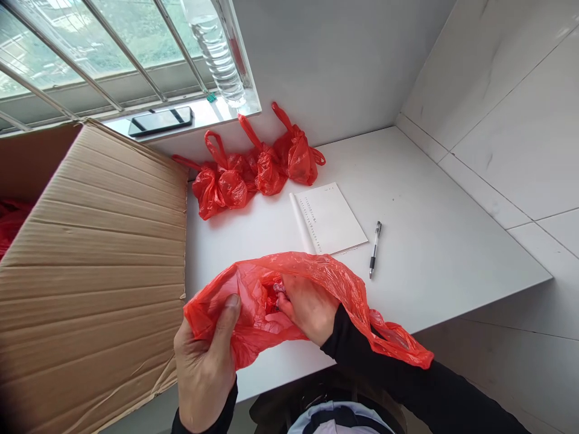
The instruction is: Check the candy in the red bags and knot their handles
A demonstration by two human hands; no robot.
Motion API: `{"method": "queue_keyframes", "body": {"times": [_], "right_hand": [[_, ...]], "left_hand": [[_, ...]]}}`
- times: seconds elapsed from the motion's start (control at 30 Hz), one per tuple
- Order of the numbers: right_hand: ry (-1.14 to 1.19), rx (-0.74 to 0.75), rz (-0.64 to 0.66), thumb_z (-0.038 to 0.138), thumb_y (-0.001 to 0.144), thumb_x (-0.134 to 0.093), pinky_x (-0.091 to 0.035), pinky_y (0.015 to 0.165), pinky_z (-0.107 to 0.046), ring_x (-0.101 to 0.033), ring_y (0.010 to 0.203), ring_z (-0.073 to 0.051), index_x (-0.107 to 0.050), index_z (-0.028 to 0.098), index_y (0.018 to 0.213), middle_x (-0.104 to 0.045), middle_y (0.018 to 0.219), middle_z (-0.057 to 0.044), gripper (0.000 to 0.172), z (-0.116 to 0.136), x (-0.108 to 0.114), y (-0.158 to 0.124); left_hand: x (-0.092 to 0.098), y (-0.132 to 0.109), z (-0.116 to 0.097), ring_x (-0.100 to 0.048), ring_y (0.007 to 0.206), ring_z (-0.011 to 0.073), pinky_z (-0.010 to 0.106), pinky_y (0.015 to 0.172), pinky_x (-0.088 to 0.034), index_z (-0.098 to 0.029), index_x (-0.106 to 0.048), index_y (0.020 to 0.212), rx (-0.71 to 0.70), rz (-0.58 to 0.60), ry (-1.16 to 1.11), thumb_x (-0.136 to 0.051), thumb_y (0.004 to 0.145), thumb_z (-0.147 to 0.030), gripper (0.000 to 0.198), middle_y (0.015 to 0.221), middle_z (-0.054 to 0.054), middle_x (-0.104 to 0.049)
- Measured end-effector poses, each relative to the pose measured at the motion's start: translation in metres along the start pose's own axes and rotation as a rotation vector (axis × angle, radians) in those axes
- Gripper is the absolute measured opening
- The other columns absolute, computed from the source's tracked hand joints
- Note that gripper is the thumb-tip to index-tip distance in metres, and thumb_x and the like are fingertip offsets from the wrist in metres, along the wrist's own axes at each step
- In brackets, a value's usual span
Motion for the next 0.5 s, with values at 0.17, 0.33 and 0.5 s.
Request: {"method": "queue_keyframes", "body": {"times": [0.17, 0.33, 0.5], "right_hand": [[-0.030, -0.012, -0.007, 0.028, 0.093, -0.051, -0.043, 0.089, -0.046, -0.062, 0.097, -0.032, -0.059, 0.020, 0.112, -0.067, 0.109, -0.011, 0.022, 0.003, -0.003, -0.005], [-0.010, 0.036, 0.107, 0.021, 0.097, -0.046, -0.047, 0.071, -0.037, -0.067, 0.082, -0.027, -0.061, 0.020, 0.115, -0.071, 0.092, -0.008, 0.024, 0.005, -0.020, -0.012], [0.030, 0.038, 0.171, 0.021, 0.095, -0.053, -0.048, 0.068, -0.033, -0.068, 0.074, -0.023, -0.065, 0.023, 0.114, -0.072, 0.083, -0.005, 0.022, 0.001, -0.024, -0.015]], "left_hand": [[-0.001, 0.002, 0.000, -0.072, 0.089, 0.0209, 0.031, 0.079, -0.061, -0.025, -0.073, 0.112, -0.039, 0.006, 0.004, -0.069, 0.090, -0.034, 0.024, 0.102, 0.004, -0.076], [0.005, 0.001, 0.001, -0.071, 0.078, 0.0165, 0.023, 0.065, -0.058, -0.025, -0.074, 0.107, -0.037, -0.051, 0.024, -0.072, 0.088, -0.033, 0.020, 0.097, 0.002, -0.077], [0.003, 0.002, 0.004, -0.071, 0.098, 0.0217, 0.031, 0.085, -0.059, -0.025, -0.072, 0.106, -0.035, -0.015, -0.031, -0.070, 0.089, -0.031, 0.017, 0.106, 0.003, -0.076]]}}
Point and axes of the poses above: each hand's wrist, its own y-axis towards the middle knuckle, its own x-axis out of the back of the hand, z = x × y, the point moved 7 cm from there along y, towards the middle knuckle
